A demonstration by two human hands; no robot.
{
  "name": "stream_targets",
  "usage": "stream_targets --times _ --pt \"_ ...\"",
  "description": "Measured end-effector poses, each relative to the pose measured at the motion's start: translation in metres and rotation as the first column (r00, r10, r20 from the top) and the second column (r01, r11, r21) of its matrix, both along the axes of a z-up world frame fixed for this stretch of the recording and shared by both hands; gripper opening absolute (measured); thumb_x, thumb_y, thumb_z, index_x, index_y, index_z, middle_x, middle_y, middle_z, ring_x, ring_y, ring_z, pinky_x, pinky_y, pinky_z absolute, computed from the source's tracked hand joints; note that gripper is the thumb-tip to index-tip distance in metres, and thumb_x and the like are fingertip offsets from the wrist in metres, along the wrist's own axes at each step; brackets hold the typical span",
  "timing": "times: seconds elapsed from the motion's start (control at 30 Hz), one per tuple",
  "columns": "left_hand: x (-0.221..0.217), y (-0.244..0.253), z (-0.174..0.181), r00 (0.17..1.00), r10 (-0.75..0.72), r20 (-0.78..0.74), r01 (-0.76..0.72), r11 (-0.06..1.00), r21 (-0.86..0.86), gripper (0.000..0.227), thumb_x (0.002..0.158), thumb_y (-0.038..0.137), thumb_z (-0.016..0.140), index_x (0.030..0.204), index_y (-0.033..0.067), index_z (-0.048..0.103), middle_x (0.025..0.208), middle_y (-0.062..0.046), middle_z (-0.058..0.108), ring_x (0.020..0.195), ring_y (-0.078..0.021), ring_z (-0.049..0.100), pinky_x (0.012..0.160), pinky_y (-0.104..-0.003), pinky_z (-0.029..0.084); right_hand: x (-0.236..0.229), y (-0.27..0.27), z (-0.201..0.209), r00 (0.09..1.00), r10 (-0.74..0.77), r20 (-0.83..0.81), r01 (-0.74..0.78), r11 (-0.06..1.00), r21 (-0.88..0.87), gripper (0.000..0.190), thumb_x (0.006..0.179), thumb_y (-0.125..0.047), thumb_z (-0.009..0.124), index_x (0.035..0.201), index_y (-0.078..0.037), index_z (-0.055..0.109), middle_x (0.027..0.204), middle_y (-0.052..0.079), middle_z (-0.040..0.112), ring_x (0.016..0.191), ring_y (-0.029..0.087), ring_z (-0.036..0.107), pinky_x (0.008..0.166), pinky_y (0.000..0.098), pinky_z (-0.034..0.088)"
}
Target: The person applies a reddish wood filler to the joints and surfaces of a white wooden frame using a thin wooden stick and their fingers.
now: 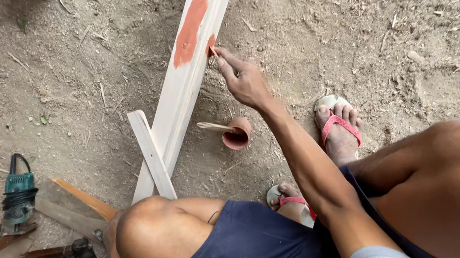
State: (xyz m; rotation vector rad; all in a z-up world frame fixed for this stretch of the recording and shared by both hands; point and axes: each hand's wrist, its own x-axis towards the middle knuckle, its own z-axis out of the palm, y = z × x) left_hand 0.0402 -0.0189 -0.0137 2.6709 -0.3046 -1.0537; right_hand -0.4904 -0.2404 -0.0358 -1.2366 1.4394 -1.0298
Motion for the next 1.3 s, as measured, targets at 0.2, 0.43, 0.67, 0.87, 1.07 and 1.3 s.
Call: stream_targets --times 0.2,0.43,0.67,0.87,1.07,1.3 --pt "-0.009 0.002 -0.001 1.0 0.003 -0.005 -0.003 1.0 0.011 0.052 0.089 0.037 0.071 0.117 -0.0065 0.071 0.119 -0.015 0.071 0.106 -0.0268 0.063 0.092 -0.037 0.047 -0.001 0.009 -0.024 0.994 0.094 0.051 -0.101 0.984 0.148 0.041 0.108 -0.04 0.048 0.142 -0.021 0.062 0.137 0.018 0.067 0.124 0.037 0.067 0.1 0.0552 0.054" --pt "-0.008 0.005 0.006 1.0 0.001 0.0 -0.001 1.0 0.007 0.052 0.089 0.037 0.071 0.118 -0.0058 0.071 0.12 -0.015 0.07 0.108 -0.0264 0.063 0.093 -0.037 0.047 0.017 0.005 -0.028 0.987 -0.103 0.124 0.094 0.993 0.07 0.042 0.113 -0.031 0.049 0.152 -0.016 0.056 0.128 0.025 0.068 0.102 0.032 0.053 0.077 0.0485 0.049" --pt "-0.01 -0.001 0.006 1.0 -0.003 -0.004 0.003 1.0 0.002 0.051 0.089 0.037 0.07 0.119 -0.0052 0.071 0.122 -0.014 0.07 0.11 -0.026 0.062 0.095 -0.037 0.046 0.002 0.007 -0.037 0.991 -0.055 0.121 0.029 0.977 0.211 0.042 0.113 -0.034 0.048 0.15 -0.019 0.061 0.117 0.034 0.069 0.072 0.014 0.05 0.064 0.0433 0.049" --pt "-0.011 -0.004 0.004 1.0 -0.005 -0.009 0.005 1.0 -0.009 0.051 0.089 0.037 0.07 0.12 -0.0046 0.071 0.123 -0.013 0.07 0.112 -0.0257 0.062 0.097 -0.036 0.046 -0.006 -0.005 -0.033 0.996 0.043 0.082 -0.043 0.999 0.0 0.043 0.112 -0.035 0.047 0.148 -0.014 0.059 0.141 0.021 0.064 0.089 0.016 0.059 0.084 0.0421 0.055" --pt "-0.008 -0.002 -0.01 1.0 0.006 -0.019 -0.007 1.0 -0.024 0.052 0.089 0.037 0.07 0.12 -0.0041 0.07 0.125 -0.013 0.069 0.114 -0.0254 0.062 0.098 -0.036 0.045 -0.027 0.003 -0.011 0.981 0.186 0.061 -0.195 0.952 0.236 0.044 0.107 -0.042 0.046 0.142 -0.023 0.064 0.102 0.014 0.073 0.065 0.015 0.054 0.065 0.0363 0.051" --pt "-0.005 0.008 -0.021 0.997 -0.039 0.061 0.039 0.999 0.0 0.05 0.089 0.036 0.071 0.12 -0.0035 0.071 0.124 -0.012 0.069 0.116 -0.0231 0.061 0.099 -0.035 0.044 -0.029 0.003 0.034 0.674 0.065 -0.736 -0.13 0.991 -0.031 0.04 0.107 -0.052 0.041 0.13 -0.036 0.069 0.082 0.005 0.055 0.05 0.015 0.046 0.042 0.0331 0.04"
